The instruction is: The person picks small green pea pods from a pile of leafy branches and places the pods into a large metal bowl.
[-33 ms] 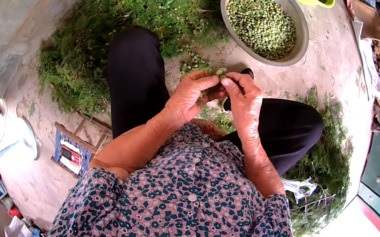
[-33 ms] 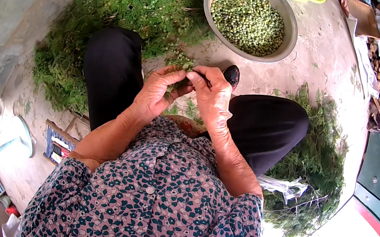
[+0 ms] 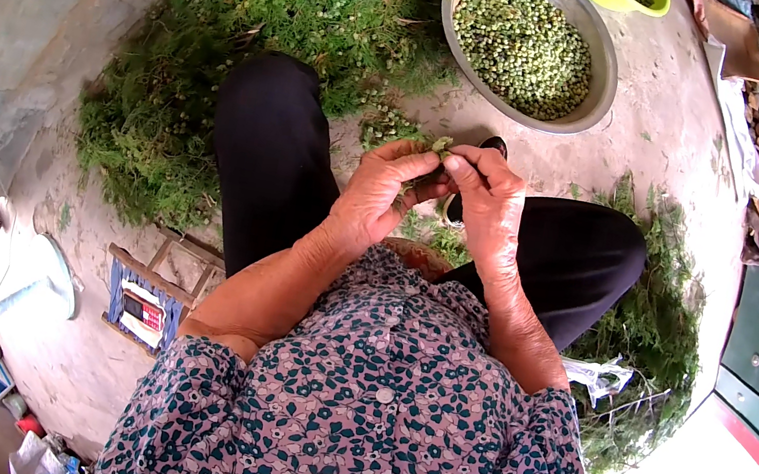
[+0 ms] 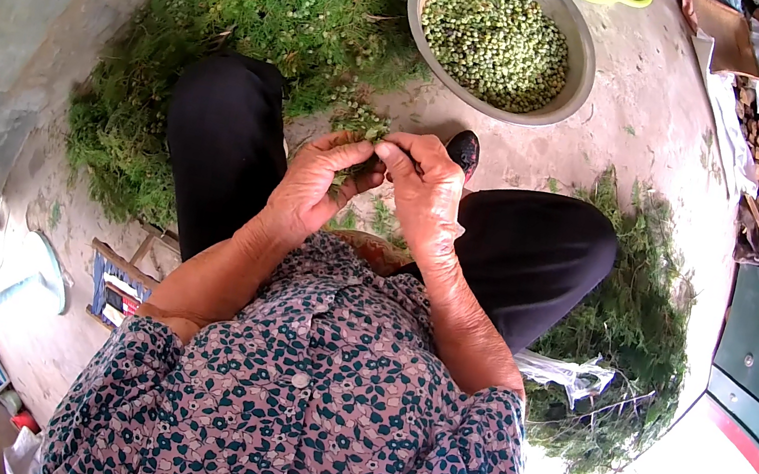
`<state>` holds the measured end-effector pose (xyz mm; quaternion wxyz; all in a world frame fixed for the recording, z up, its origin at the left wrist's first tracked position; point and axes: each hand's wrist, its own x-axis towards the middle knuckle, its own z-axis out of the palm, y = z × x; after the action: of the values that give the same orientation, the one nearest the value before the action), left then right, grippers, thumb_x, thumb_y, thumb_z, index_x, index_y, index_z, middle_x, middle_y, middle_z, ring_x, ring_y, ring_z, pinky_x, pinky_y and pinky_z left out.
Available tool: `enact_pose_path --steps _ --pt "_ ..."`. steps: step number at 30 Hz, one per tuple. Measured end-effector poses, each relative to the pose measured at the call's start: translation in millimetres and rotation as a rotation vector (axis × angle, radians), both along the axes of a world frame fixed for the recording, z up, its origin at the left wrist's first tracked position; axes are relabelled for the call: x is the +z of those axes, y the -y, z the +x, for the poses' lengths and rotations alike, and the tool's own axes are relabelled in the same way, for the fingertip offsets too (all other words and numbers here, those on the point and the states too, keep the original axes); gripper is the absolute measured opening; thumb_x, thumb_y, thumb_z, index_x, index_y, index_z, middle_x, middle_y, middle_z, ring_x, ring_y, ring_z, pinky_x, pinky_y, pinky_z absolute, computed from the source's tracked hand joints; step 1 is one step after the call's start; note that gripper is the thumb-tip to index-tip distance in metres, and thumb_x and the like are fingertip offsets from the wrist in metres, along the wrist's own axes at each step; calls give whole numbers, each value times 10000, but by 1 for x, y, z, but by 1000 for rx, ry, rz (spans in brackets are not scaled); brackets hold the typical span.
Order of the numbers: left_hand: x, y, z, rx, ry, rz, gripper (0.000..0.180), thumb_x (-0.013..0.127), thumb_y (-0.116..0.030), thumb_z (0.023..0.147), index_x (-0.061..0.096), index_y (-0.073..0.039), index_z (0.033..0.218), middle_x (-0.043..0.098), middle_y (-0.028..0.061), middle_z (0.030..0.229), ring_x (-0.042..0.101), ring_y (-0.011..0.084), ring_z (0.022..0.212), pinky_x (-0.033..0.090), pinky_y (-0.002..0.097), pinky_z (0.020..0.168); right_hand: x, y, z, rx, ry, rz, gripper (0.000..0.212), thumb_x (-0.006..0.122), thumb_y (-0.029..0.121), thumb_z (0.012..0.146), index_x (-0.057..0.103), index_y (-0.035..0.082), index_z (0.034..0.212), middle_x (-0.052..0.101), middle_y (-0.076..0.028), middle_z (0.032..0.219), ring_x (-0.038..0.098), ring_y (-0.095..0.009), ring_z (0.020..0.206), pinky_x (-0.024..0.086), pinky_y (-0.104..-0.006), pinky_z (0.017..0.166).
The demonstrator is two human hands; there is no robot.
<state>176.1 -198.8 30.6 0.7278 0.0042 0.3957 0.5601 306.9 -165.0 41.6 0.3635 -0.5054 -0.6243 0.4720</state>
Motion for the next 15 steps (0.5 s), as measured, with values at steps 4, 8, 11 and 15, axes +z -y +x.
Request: enact_pose_path --steps 4,8,11,15 --pt "-4 2 -1 -48 -31 39 63 592 -43 805 587 -8 857 605 75 785 580 171 682 495 278 637 0 -2 4 18 -182 -303 133 592 113 838 611 -3 901 550 -16 712 486 -77 573 401 -213 534" --pt "-5 4 -1 -70 -36 73 69 595 -40 797 577 7 845 609 86 755 567 161 626 465 269 586 -2 -5 11 5 -459 -572 155 557 148 867 609 4 890 549 -10 661 450 -69 546 354 -193 506" --pt "-4 3 -1 -98 -5 95 59 570 -41 805 577 1 847 602 83 761 560 165 629 465 260 581 -2 -7 14 15 -642 -655 155 550 136 867 576 10 953 569 -27 700 466 -82 581 373 -201 537" --pt "4 1 -7 -190 31 59 87 523 -55 795 571 3 837 589 86 753 541 166 625 437 233 545 -3 -14 22 145 -767 -679 191 557 123 861 546 -3 1004 581 -48 720 488 -88 595 372 -196 539"
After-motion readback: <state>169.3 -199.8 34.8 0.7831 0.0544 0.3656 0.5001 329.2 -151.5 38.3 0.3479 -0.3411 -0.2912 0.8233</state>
